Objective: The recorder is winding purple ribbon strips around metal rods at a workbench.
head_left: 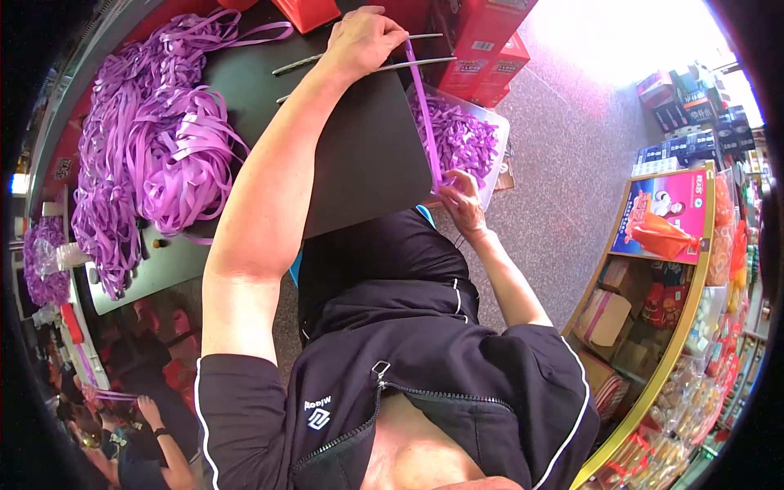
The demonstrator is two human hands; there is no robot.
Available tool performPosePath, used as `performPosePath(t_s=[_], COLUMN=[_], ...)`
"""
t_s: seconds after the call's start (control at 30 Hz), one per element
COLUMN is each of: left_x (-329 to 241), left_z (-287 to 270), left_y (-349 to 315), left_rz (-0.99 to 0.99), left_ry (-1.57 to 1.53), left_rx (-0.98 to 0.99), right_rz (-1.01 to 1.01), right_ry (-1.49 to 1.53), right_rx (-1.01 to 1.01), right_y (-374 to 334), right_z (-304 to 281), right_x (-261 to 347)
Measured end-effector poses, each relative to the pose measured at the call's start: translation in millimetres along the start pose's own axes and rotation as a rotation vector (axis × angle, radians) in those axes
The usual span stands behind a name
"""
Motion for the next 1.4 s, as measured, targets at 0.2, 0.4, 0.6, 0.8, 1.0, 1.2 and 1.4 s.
performPosePath(t_s=[0.2, 0.4, 0.6, 0.8, 1.0, 1.2, 1.4], left_x=[-5.8, 1.0, -5.3, -2.0, -1.0, -3.3, 1.0], left_z=[-5.5, -0.4, -2.7, -3.7, -1.8, -1.3, -0.5], left_y=[-0.4, -1.3, -1.0, -3.8, -2.7, -1.7, -1.8], left_rz=[-0.002, -0.015, -0.045, -0.084, -0.070, -0.054, -0.062], left_ry=[0.087, 0.085, 0.075, 0.030, 0.047, 0.048, 0.060], left_rx=[0.062, 0.037, 0.070, 0.069, 0.057, 0.089, 0.108], right_rz=[0.085, -0.216, -0.400, -0.086, 0.267, -0.111, -0.557], right_ry=[0.160, 0.044, 0.152, 0.261, 0.278, 0.128, 0.369], right_rx=[-0.006, 0.073, 0.044, 0.019, -0.042, -0.046, -0.166], right_y=[-33.0, -25.8, 2.7, 9.2, -21.1, -9.4, 55.9], right_z=[5.0, -43.5, -98.2, -97.8, -82.9, -97.5, -144.9], right_x=[16.5, 126.5, 203.4, 213.6, 182.4, 217.8, 251.4])
Point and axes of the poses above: each hand's wrist, its own y-axis towards the middle knuckle, its own z-axis out of the palm, x = y × z, the point moved 6 cm from there along y, towards the middle knuckle, and after that the axes turned 12 degrees about y, right-handed, at the moved point
